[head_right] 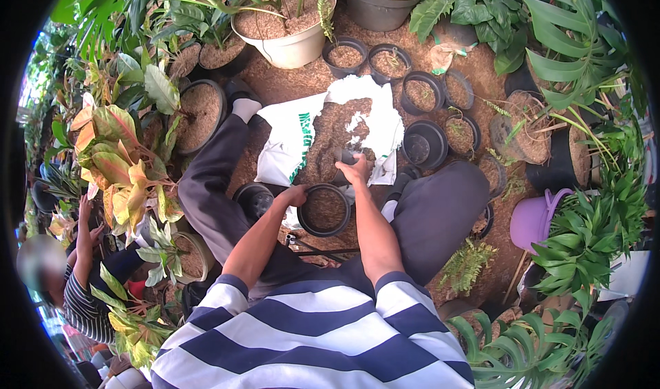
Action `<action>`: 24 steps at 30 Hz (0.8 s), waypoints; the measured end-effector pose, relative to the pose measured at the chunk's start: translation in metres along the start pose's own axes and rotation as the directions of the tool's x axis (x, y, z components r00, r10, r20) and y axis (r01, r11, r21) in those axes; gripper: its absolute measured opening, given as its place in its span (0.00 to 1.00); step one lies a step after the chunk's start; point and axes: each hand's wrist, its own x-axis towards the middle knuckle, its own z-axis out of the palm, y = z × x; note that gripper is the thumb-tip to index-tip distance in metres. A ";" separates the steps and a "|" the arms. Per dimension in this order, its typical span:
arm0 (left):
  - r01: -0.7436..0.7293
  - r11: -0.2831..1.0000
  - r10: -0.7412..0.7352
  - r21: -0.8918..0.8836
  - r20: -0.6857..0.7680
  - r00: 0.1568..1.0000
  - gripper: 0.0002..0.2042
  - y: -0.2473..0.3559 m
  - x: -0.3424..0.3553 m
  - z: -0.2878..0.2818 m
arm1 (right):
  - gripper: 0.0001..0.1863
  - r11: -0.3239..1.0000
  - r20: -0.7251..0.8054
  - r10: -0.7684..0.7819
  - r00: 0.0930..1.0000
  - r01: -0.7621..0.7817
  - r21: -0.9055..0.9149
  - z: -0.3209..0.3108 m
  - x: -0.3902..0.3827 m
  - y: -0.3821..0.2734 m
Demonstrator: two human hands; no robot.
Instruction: The person fills a small black plastic pot with soil from a bag using their hands, then picks up a plant cutting with roots.
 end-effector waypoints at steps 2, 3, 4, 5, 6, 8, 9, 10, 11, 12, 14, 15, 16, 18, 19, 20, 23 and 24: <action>0.107 0.946 -0.142 -0.306 -0.094 0.985 0.11 -0.010 0.013 0.038 | 0.39 1.000 -0.018 -0.001 1.000 0.001 0.006 0.006 -0.003 -0.007; 0.136 0.919 -0.184 -0.369 -0.096 0.978 0.10 -0.012 0.017 0.047 | 0.39 1.000 0.001 0.024 1.000 -0.024 0.009 0.006 -0.007 -0.011; 0.169 0.902 -0.218 -0.397 -0.080 0.973 0.10 -0.014 0.019 0.057 | 0.40 0.999 0.021 0.049 0.999 -0.049 0.012 0.006 -0.011 -0.014; 0.190 0.896 -0.236 -0.401 -0.067 0.970 0.10 -0.014 0.023 0.059 | 0.41 0.997 0.032 0.074 0.997 -0.074 0.013 0.004 -0.009 -0.014; 0.202 0.898 -0.241 -0.390 -0.053 0.969 0.10 -0.014 0.028 0.061 | 0.41 0.997 0.043 0.065 0.997 -0.067 0.029 0.002 -0.010 -0.012; 0.217 0.916 -0.243 -0.337 -0.037 0.969 0.11 -0.014 0.035 0.066 | 0.41 0.997 0.065 0.042 0.997 -0.046 0.060 -0.002 -0.008 -0.006; 0.217 0.929 -0.239 -0.299 -0.038 0.970 0.11 -0.014 0.039 0.066 | 0.40 0.995 0.063 0.040 0.997 -0.045 0.086 -0.004 -0.003 0.003; 0.214 0.943 -0.233 -0.256 -0.046 0.971 0.11 -0.014 0.045 0.065 | 0.40 0.993 0.059 0.038 0.997 -0.045 0.112 -0.007 0.003 0.011; 0.214 0.956 -0.229 -0.199 -0.057 0.972 0.12 -0.017 0.051 0.067 | 0.40 0.990 0.058 0.028 0.998 -0.036 0.138 -0.009 0.007 0.014; 0.226 0.963 -0.237 -0.143 -0.062 0.970 0.12 -0.019 0.051 0.077 | 0.40 0.980 0.110 0.042 0.993 -0.062 0.187 -0.012 -0.001 0.004; 0.275 0.945 -0.285 -0.179 -0.036 0.958 0.13 -0.020 0.052 0.086 | 0.41 0.952 0.207 0.070 0.976 -0.127 0.278 -0.027 -0.016 -0.016; 0.320 0.889 -0.321 -0.327 0.052 0.946 0.14 -0.016 0.053 0.073 | 0.42 0.952 0.178 0.069 0.982 -0.118 0.282 -0.036 -0.020 -0.016; 0.321 0.838 -0.345 -0.441 0.028 0.938 0.12 -0.013 0.049 0.064 | 0.42 0.943 0.192 0.062 0.979 -0.120 0.311 -0.044 -0.024 -0.017; 0.310 0.694 -0.418 -0.650 -0.013 0.908 0.12 -0.019 0.042 0.067 | 0.43 0.923 0.226 0.023 0.974 -0.107 0.370 -0.057 -0.028 -0.025; 0.289 0.605 -0.457 -0.742 -0.025 0.889 0.15 -0.021 0.041 0.067 | 0.43 0.927 0.231 0.020 0.973 -0.104 0.361 -0.063 -0.031 -0.029; 0.303 0.628 -0.453 -0.717 -0.020 0.892 0.13 -0.016 0.041 0.055 | 0.43 0.932 0.246 0.001 0.969 -0.090 0.352 -0.073 -0.032 -0.032; 0.286 0.687 -0.449 -0.668 -0.081 0.890 0.14 -0.026 0.039 0.077 | 0.44 0.948 0.312 -0.111 0.944 0.006 0.319 -0.088 -0.044 -0.054; 0.303 0.685 -0.438 -0.663 -0.042 0.898 0.13 -0.018 0.039 0.061 | 0.44 0.959 0.340 -0.117 0.933 0.017 0.282 -0.095 -0.042 -0.051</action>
